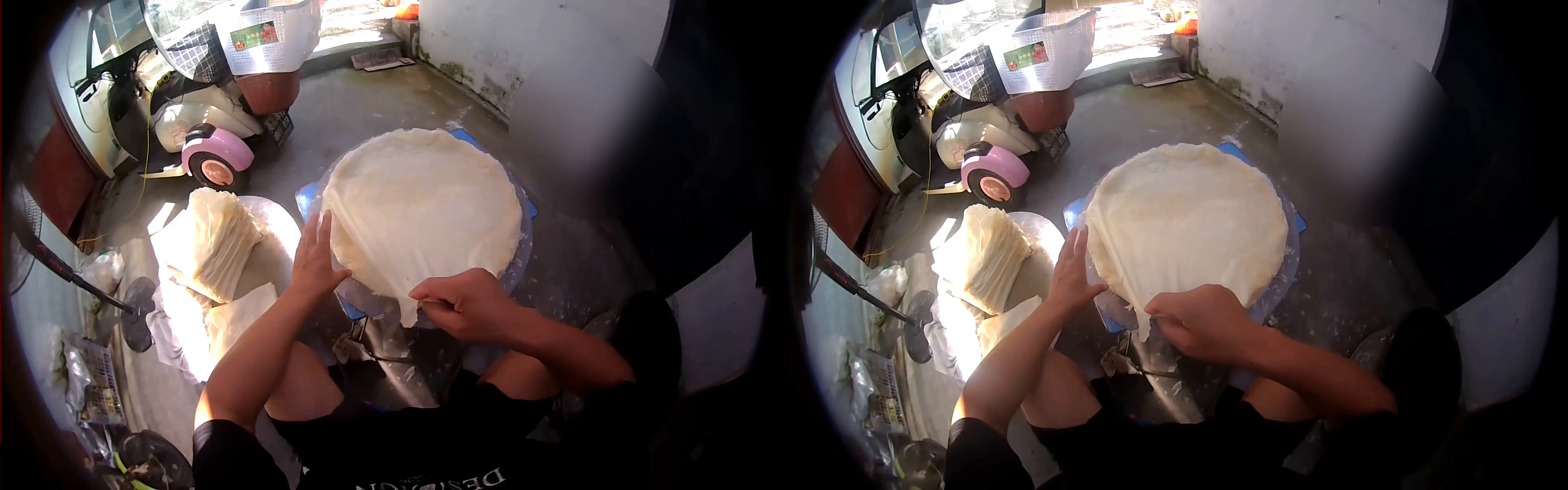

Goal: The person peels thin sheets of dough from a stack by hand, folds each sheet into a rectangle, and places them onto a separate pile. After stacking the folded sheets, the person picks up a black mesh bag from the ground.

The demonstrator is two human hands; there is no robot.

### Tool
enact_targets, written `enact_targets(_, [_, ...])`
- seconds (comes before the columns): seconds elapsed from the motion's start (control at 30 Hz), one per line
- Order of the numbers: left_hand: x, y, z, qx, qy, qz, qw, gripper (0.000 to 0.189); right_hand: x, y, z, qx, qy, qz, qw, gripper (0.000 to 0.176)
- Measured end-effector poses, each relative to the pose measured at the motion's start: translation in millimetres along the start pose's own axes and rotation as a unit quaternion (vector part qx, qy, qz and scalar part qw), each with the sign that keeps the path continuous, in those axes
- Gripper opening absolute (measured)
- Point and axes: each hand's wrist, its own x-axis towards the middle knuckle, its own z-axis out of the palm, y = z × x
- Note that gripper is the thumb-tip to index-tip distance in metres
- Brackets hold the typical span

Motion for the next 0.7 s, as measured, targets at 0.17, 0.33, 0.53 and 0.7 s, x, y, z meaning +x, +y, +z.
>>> enact_targets(0.17, [-17.4, 8.8, -6.3, 0.044, 0.034, 0.060, 0.997, 0.114, -21.1, -47.3, -48.4, 0.124, -0.013, 0.002, 0.992, 0.017])
enact_targets(0.33, [-37.7, 31.6, -19.1, -0.047, 0.017, 0.155, 0.987, 0.111, -18.5, -83.3, -101.9, 0.296, -0.042, 0.070, 0.952, 0.019])
enact_targets(0.53, [-107.2, 76.1, -26.1, -0.116, 0.076, 0.118, 0.983, 0.109, -0.1, -90.7, -123.8, 0.350, 0.000, 0.037, 0.936, 0.021])
enact_targets(0.7, [-156.7, 115.5, 13.2, -0.172, 0.138, 0.137, 0.966, 0.112, 13.7, -120.2, -132.2, 0.344, 0.000, 0.026, 0.939, 0.022])
